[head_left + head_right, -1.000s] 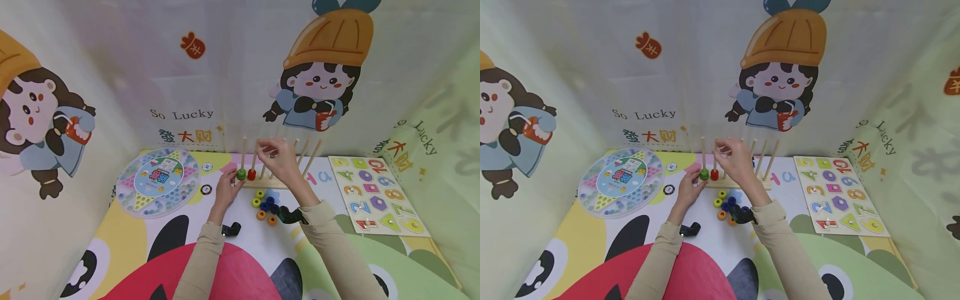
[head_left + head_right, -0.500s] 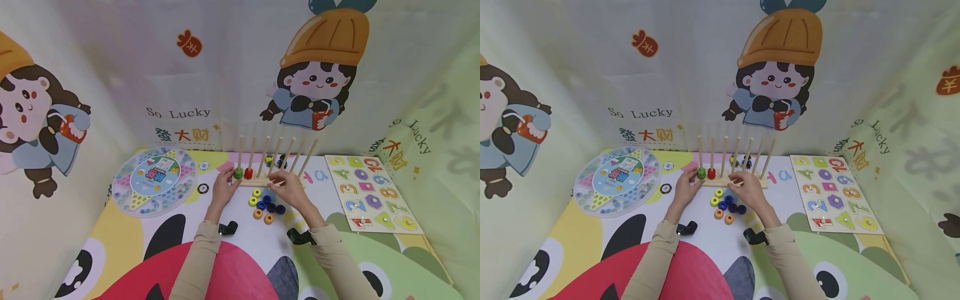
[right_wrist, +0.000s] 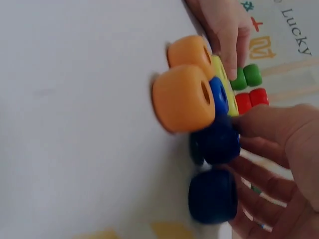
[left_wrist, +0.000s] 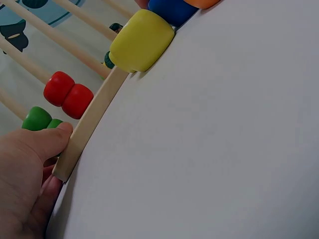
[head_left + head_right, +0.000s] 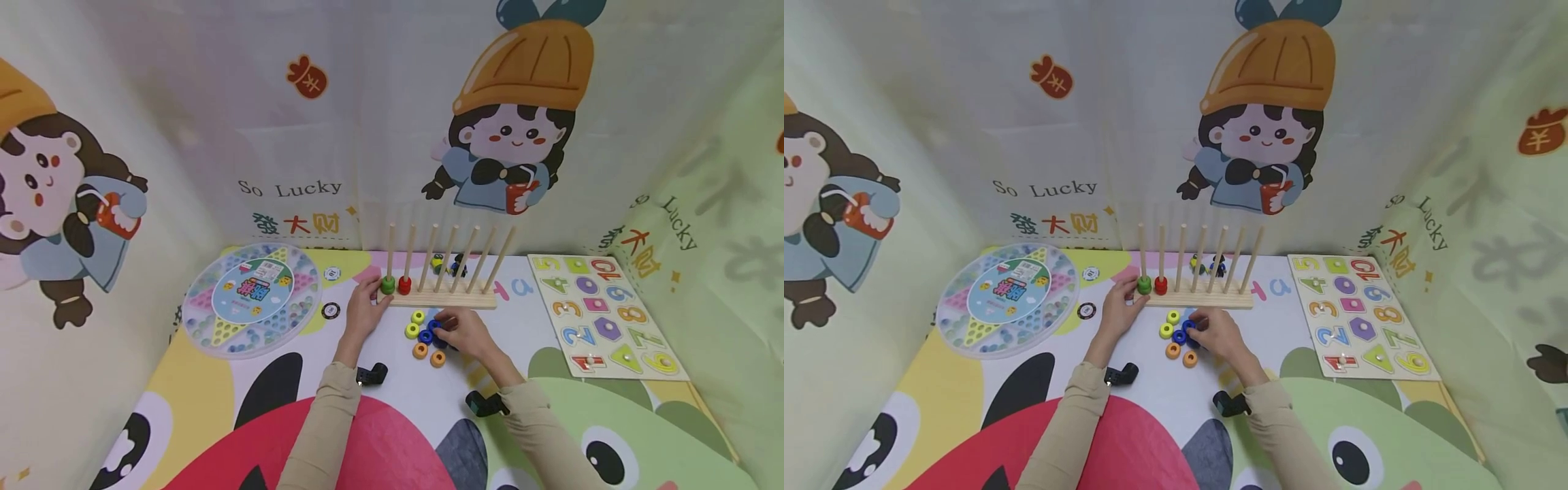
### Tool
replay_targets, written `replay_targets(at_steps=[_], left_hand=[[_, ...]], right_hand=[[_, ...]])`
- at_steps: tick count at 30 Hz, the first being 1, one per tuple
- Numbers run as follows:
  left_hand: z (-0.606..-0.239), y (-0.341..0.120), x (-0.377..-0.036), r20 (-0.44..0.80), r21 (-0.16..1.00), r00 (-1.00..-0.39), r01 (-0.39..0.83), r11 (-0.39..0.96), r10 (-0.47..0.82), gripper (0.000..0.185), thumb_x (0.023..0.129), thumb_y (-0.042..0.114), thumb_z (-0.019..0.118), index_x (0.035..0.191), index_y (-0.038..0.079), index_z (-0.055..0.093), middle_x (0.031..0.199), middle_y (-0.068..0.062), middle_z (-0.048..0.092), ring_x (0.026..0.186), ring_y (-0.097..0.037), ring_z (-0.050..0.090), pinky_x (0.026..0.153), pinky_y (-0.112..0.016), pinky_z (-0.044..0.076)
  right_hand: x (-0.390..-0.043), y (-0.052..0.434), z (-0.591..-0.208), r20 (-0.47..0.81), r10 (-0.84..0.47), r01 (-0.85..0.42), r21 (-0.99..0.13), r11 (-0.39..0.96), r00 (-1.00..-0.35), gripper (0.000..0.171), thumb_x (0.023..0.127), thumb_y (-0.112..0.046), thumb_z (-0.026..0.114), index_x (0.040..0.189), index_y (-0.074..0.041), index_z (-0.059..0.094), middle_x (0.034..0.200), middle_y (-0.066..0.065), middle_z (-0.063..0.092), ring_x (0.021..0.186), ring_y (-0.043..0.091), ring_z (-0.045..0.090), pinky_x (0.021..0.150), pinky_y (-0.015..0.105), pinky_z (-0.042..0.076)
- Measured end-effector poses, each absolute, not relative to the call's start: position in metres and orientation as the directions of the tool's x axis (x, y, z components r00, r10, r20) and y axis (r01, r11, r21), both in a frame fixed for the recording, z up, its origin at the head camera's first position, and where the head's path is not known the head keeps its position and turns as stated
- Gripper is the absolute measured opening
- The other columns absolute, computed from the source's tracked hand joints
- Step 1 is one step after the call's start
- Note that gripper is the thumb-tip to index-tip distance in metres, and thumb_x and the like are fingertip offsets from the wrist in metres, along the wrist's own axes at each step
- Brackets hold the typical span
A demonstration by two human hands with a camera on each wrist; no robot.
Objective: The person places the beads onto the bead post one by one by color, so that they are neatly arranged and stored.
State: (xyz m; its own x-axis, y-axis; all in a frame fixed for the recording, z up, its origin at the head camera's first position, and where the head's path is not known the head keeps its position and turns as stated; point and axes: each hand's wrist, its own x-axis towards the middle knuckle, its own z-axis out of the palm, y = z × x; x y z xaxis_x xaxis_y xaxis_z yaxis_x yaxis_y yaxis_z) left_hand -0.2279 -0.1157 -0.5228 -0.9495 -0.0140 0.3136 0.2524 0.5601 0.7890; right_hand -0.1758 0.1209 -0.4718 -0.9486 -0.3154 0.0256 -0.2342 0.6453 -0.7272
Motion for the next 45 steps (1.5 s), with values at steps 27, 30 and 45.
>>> replay_targets(at_steps=[27,30,45], left_hand=[[-0.522,-0.115,-0.229,0.294,0.791,-0.956,0.235,0.565,-0.013,0.050,0.088,0.017,0.075,0.130,-0.006,0.060,0.135,-0.015,0.057,0.106,-0.028,0.058,0.087,-0.040,0.051],[-0.522,-0.115,-0.229,0.295,0.789,-0.955,0.236,0.567,-0.012,0.050,0.088,0.017,0.075,0.130,-0.006,0.060,0.135,-0.015,0.057,0.104,-0.028,0.058,0.086,-0.040,0.051],[-0.525,-0.115,-0.230,0.294,0.785,-0.956,0.236,0.573,-0.010,0.050,0.089,0.018,0.075,0.131,-0.004,0.060,0.134,-0.014,0.057,0.102,-0.027,0.058,0.085,-0.039,0.052]], right_hand=[[-0.190,0.108,-0.429,0.315,-0.163,-0.348,-0.722,0.598,-0.935,0.030,0.085,-0.008,0.075,0.112,0.005,0.070,0.105,0.018,0.069,0.085,0.031,0.070,0.073,0.043,0.059],[-0.195,0.105,-0.412,0.426,-0.126,-0.419,-0.712,0.563,-0.896,0.028,0.084,-0.006,0.075,0.109,0.005,0.071,0.100,0.018,0.069,0.080,0.030,0.070,0.069,0.043,0.059],[-0.218,0.086,-0.348,0.669,0.039,-0.549,-0.641,0.537,-0.742,0.025,0.088,-0.010,0.073,0.109,0.003,0.072,0.100,0.017,0.068,0.076,0.027,0.068,0.066,0.040,0.057]])
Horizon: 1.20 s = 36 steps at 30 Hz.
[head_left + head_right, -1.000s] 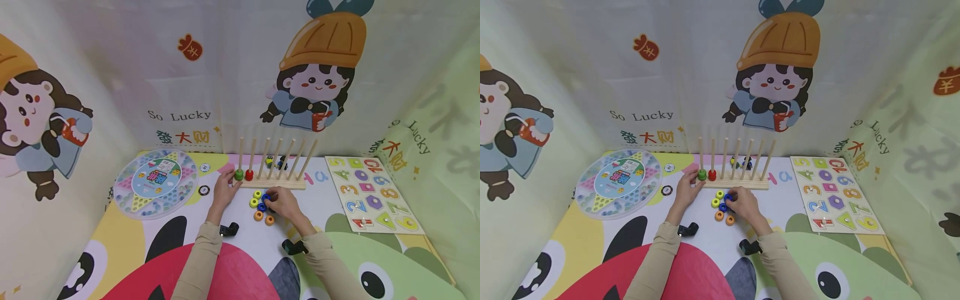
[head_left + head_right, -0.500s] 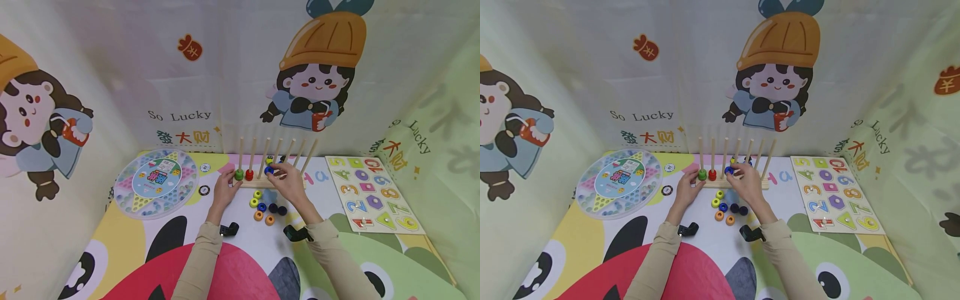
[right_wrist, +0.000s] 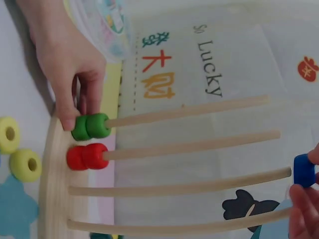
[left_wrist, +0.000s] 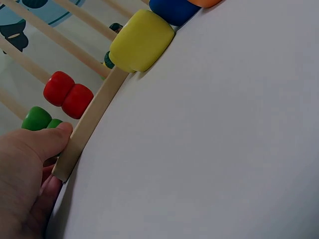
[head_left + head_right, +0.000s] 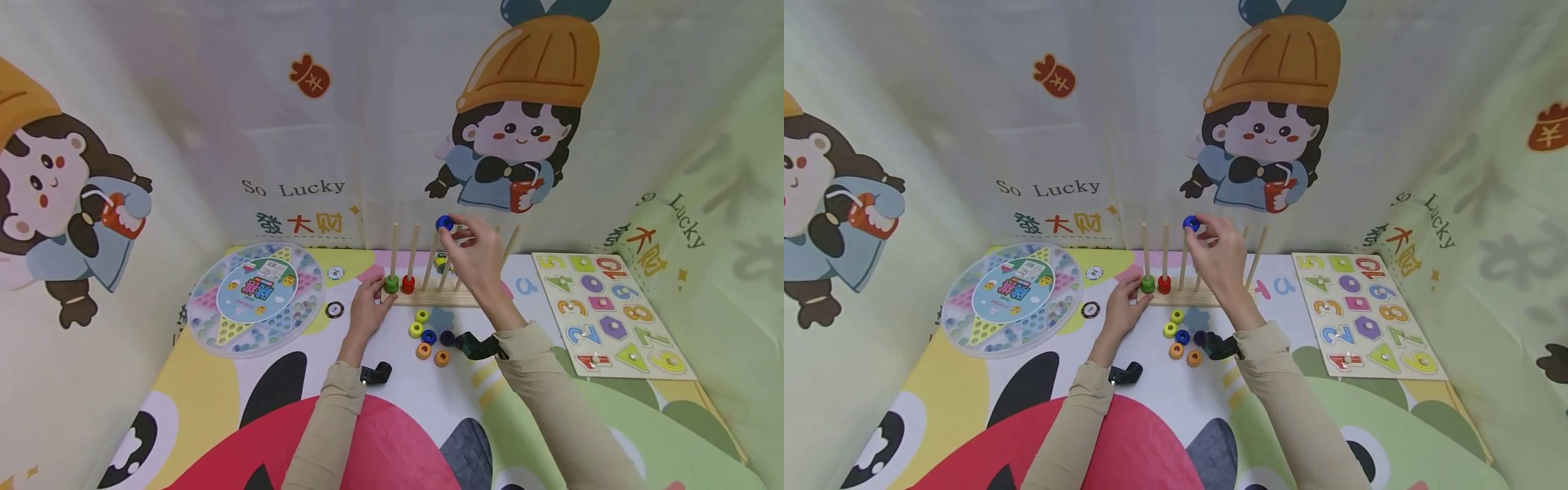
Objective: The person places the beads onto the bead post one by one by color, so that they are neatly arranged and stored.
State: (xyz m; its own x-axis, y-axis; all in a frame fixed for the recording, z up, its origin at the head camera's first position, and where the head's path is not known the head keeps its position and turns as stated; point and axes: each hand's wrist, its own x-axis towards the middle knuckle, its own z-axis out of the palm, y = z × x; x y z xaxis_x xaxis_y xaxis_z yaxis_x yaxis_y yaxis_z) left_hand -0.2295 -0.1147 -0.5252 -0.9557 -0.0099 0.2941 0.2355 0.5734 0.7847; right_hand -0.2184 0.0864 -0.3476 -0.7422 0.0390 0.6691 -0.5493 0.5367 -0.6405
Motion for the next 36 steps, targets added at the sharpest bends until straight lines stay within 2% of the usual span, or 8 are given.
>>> replay_targets(at_steps=[9,13,17,21,24,28,30,36], left_hand=[[-0.525,-0.115,-0.230,0.299,0.779,-0.954,0.240,0.580,-0.007,0.050,0.089,0.018,0.075,0.131,-0.004,0.060,0.133,-0.014,0.057,0.100,-0.026,0.058,0.083,-0.038,0.052],[-0.525,-0.115,-0.231,0.296,0.784,-0.955,0.237,0.574,-0.011,0.050,0.088,0.018,0.075,0.131,-0.004,0.059,0.134,-0.014,0.057,0.101,-0.027,0.058,0.085,-0.039,0.052],[-0.525,-0.115,-0.231,0.294,0.785,-0.956,0.235,0.573,-0.011,0.051,0.088,0.017,0.076,0.131,-0.005,0.059,0.134,-0.015,0.056,0.104,-0.028,0.058,0.086,-0.039,0.052],[-0.525,-0.115,-0.231,0.282,0.787,-0.959,0.223,0.575,-0.014,0.051,0.088,0.017,0.075,0.131,-0.005,0.059,0.136,-0.014,0.056,0.105,-0.028,0.058,0.087,-0.039,0.052],[-0.525,-0.114,-0.232,0.276,0.784,-0.961,0.216,0.582,-0.016,0.051,0.089,0.018,0.075,0.131,-0.005,0.059,0.136,-0.014,0.056,0.106,-0.027,0.058,0.087,-0.039,0.052],[-0.525,-0.114,-0.232,0.276,0.780,-0.961,0.214,0.588,-0.015,0.051,0.089,0.018,0.075,0.131,-0.005,0.059,0.136,-0.014,0.056,0.106,-0.027,0.058,0.088,-0.038,0.052],[-0.525,-0.114,-0.232,0.278,0.779,-0.960,0.217,0.588,-0.014,0.051,0.088,0.018,0.075,0.131,-0.005,0.059,0.136,-0.014,0.056,0.106,-0.027,0.058,0.088,-0.039,0.052],[-0.525,-0.114,-0.232,0.284,0.779,-0.959,0.222,0.587,-0.015,0.050,0.088,0.018,0.075,0.130,-0.005,0.059,0.135,-0.014,0.056,0.103,-0.027,0.059,0.086,-0.038,0.052]], right_hand=[[-0.224,0.079,-0.337,0.589,0.014,-0.445,-0.626,0.640,-0.808,0.025,0.089,-0.015,0.072,0.107,0.003,0.073,0.101,0.019,0.069,0.075,0.030,0.068,0.065,0.036,0.051],[-0.223,0.082,-0.340,0.600,0.009,-0.480,-0.648,0.591,-0.800,0.022,0.089,-0.011,0.071,0.106,0.004,0.073,0.100,0.019,0.069,0.077,0.030,0.069,0.068,0.042,0.057],[-0.220,0.087,-0.346,0.633,-0.002,-0.545,-0.664,0.512,-0.774,0.019,0.089,-0.005,0.070,0.105,0.005,0.072,0.099,0.018,0.069,0.081,0.030,0.069,0.070,0.044,0.058],[-0.213,0.093,-0.354,0.596,-0.031,-0.532,-0.690,0.490,-0.802,0.018,0.090,-0.005,0.068,0.105,0.005,0.071,0.100,0.018,0.070,0.085,0.031,0.068,0.075,0.048,0.057],[-0.208,0.102,-0.364,0.529,-0.063,-0.484,-0.715,0.504,-0.846,0.018,0.091,-0.006,0.069,0.105,0.003,0.072,0.100,0.017,0.071,0.087,0.030,0.068,0.076,0.043,0.057],[-0.205,0.112,-0.383,0.425,-0.100,-0.415,-0.762,0.498,-0.900,0.018,0.091,-0.007,0.070,0.106,0.001,0.072,0.100,0.015,0.072,0.087,0.027,0.068,0.075,0.026,0.055],[-0.202,0.116,-0.393,0.372,-0.120,-0.382,-0.792,0.476,-0.920,0.019,0.091,-0.007,0.070,0.107,0.002,0.072,0.101,0.015,0.072,0.089,0.028,0.068,0.076,0.024,0.055],[-0.196,0.123,-0.418,0.268,-0.183,-0.324,-0.832,0.451,-0.946,0.022,0.091,-0.007,0.070,0.109,0.004,0.071,0.103,0.016,0.072,0.094,0.030,0.069,0.082,0.040,0.057]])
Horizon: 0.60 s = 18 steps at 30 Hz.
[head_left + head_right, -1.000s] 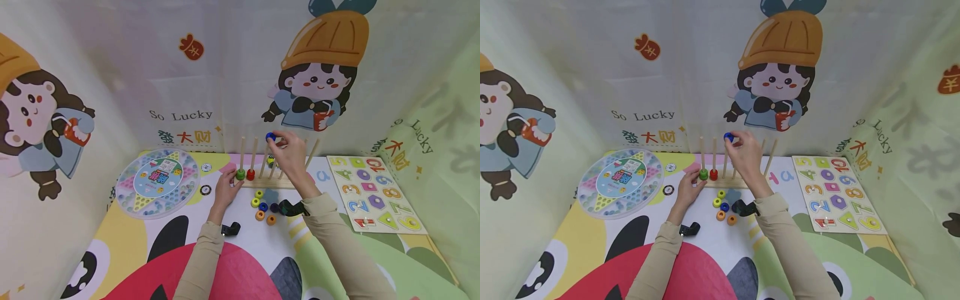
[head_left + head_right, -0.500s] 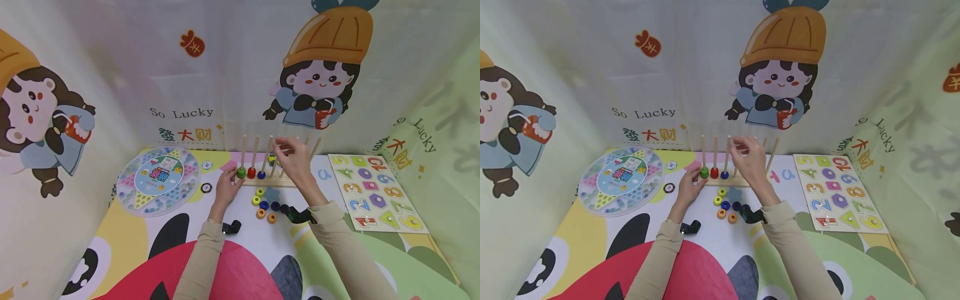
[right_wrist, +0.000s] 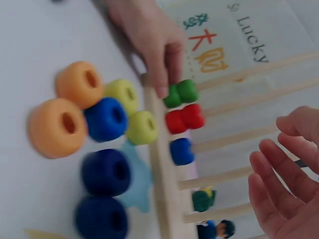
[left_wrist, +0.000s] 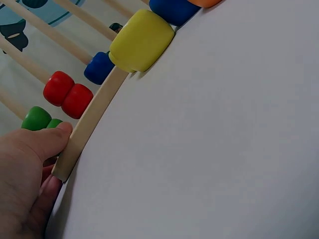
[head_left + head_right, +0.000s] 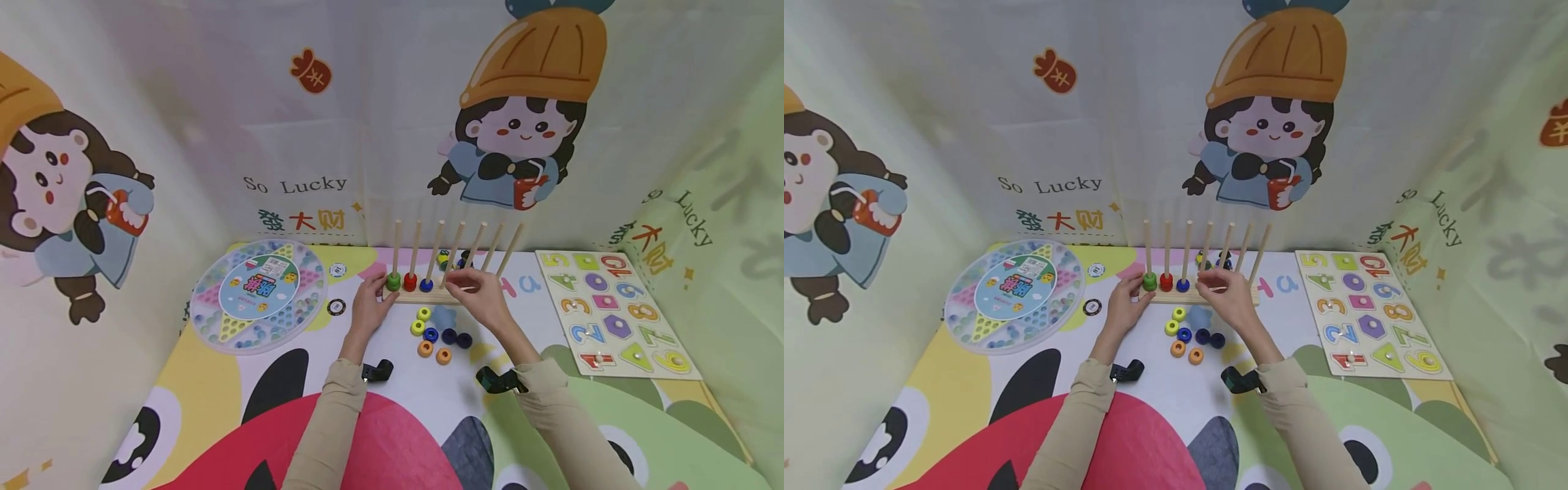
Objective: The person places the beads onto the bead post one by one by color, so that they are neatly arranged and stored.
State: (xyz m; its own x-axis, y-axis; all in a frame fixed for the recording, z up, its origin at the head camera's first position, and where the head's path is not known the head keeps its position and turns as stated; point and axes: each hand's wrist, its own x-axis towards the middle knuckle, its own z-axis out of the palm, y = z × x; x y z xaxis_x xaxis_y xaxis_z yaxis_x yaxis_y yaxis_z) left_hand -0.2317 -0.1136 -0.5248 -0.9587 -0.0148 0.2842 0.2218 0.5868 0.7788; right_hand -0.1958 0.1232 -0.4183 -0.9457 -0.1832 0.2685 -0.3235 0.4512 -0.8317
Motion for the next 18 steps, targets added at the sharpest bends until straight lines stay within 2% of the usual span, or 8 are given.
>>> replay_targets(at_steps=[9,18], left_hand=[[-0.528,-0.113,-0.231,0.293,0.789,-0.956,0.232,0.569,-0.017,0.052,0.088,0.017,0.075,0.132,-0.004,0.059,0.135,-0.015,0.056,0.109,-0.028,0.058,0.089,-0.040,0.052],[-0.527,-0.115,-0.231,0.278,0.796,-0.960,0.218,0.564,-0.022,0.052,0.088,0.018,0.075,0.133,-0.002,0.059,0.136,-0.013,0.056,0.109,-0.026,0.058,0.089,-0.037,0.053]], right_hand=[[-0.184,0.127,-0.453,0.140,-0.302,-0.270,-0.853,0.447,-0.943,0.026,0.089,-0.007,0.072,0.113,0.006,0.069,0.108,0.017,0.071,0.098,0.031,0.068,0.083,0.040,0.057],[-0.176,0.129,-0.480,0.065,-0.489,-0.324,-0.823,0.467,-0.870,0.029,0.085,-0.004,0.076,0.112,0.004,0.070,0.106,0.015,0.071,0.097,0.029,0.067,0.084,0.040,0.056]])
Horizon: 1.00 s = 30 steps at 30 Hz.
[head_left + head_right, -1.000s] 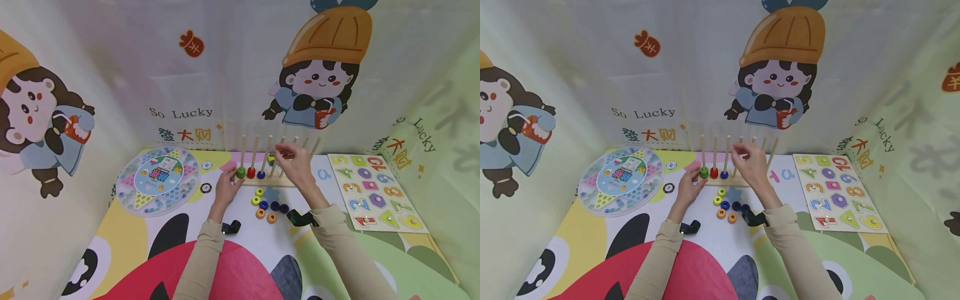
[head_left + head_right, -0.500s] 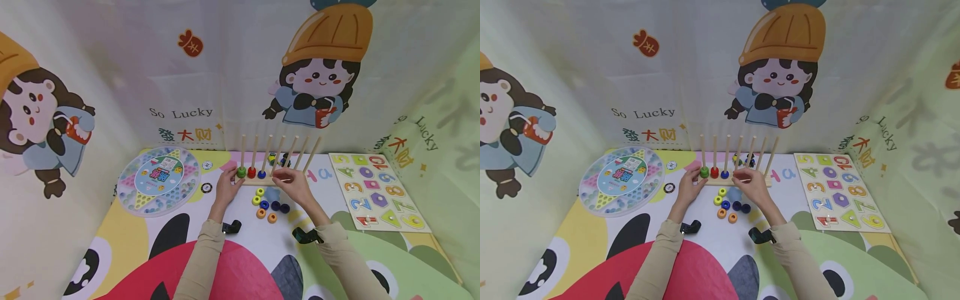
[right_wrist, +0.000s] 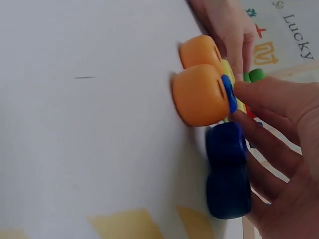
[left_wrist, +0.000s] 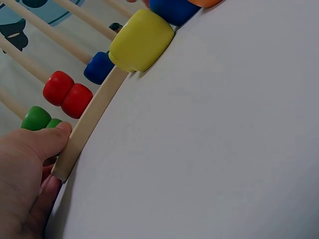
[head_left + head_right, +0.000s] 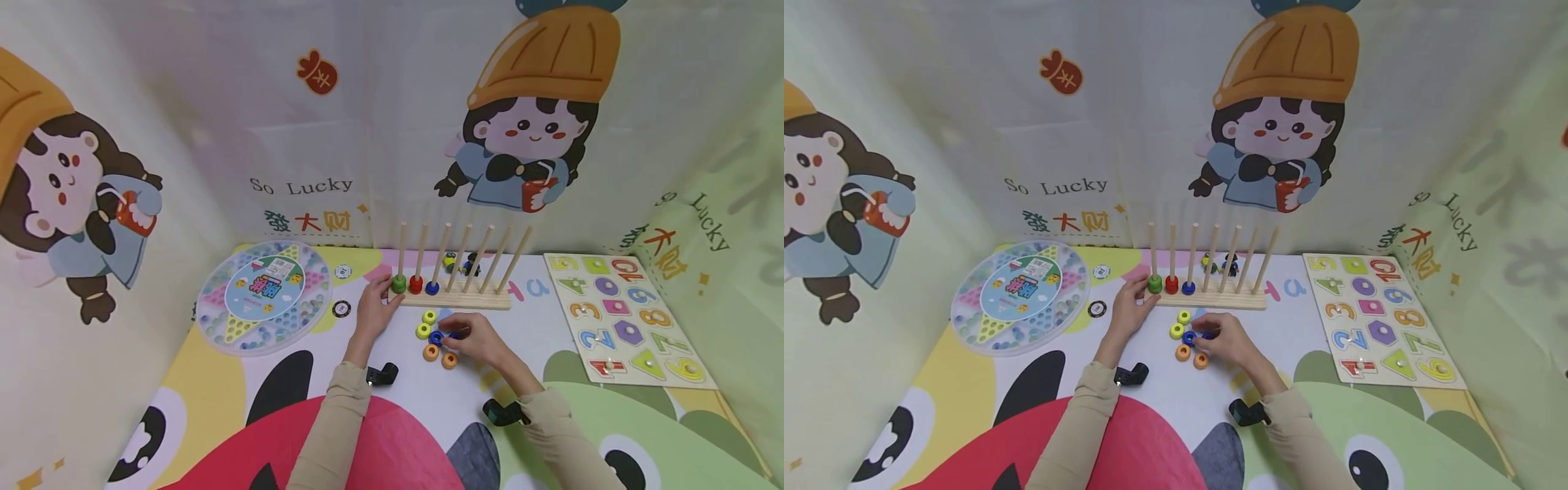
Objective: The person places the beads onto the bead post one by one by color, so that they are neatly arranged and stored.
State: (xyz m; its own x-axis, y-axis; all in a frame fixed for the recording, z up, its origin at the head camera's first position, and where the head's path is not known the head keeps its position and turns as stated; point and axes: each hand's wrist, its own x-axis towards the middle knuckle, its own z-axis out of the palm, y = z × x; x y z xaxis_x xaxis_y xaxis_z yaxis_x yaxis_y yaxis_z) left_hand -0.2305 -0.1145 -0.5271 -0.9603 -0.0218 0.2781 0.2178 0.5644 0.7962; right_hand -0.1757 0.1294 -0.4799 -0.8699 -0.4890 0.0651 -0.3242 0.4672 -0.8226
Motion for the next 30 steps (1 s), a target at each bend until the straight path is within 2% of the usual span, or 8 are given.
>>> replay_targets(at_steps=[5,14,21,30], left_hand=[[-0.526,-0.114,-0.230,0.288,0.788,-0.958,0.228,0.572,-0.016,0.051,0.089,0.019,0.075,0.133,-0.003,0.059,0.136,-0.013,0.056,0.108,-0.026,0.058,0.089,-0.038,0.052],[-0.523,-0.114,-0.233,0.299,0.784,-0.954,0.241,0.572,-0.008,0.051,0.089,0.019,0.075,0.132,-0.004,0.059,0.135,-0.013,0.056,0.104,-0.026,0.058,0.087,-0.038,0.052],[-0.524,-0.116,-0.233,0.275,0.786,-0.961,0.213,0.581,-0.020,0.051,0.088,0.020,0.075,0.132,-0.001,0.059,0.137,-0.012,0.056,0.109,-0.026,0.057,0.090,-0.038,0.051],[-0.524,-0.115,-0.228,0.274,0.793,-0.962,0.213,0.570,-0.021,0.051,0.088,0.019,0.075,0.132,-0.002,0.059,0.136,-0.013,0.056,0.109,-0.027,0.057,0.089,-0.039,0.051]], right_hand=[[-0.173,0.128,-0.483,0.083,-0.527,-0.371,-0.801,0.470,-0.846,0.031,0.082,-0.006,0.078,0.111,0.004,0.070,0.103,0.014,0.071,0.094,0.027,0.066,0.080,0.037,0.056],[-0.170,0.125,-0.485,0.115,-0.474,-0.370,-0.789,0.490,-0.873,0.027,0.081,-0.006,0.079,0.107,-0.002,0.074,0.101,0.008,0.071,0.094,0.023,0.065,0.081,0.031,0.054],[-0.173,0.122,-0.472,0.155,-0.436,-0.363,-0.817,0.447,-0.886,0.026,0.083,-0.007,0.078,0.107,0.002,0.073,0.103,0.014,0.072,0.094,0.030,0.068,0.081,0.042,0.057],[-0.189,0.119,-0.432,0.264,-0.251,-0.354,-0.821,0.448,-0.931,0.028,0.084,-0.007,0.078,0.110,0.001,0.072,0.105,0.015,0.072,0.091,0.030,0.068,0.081,0.046,0.056]])
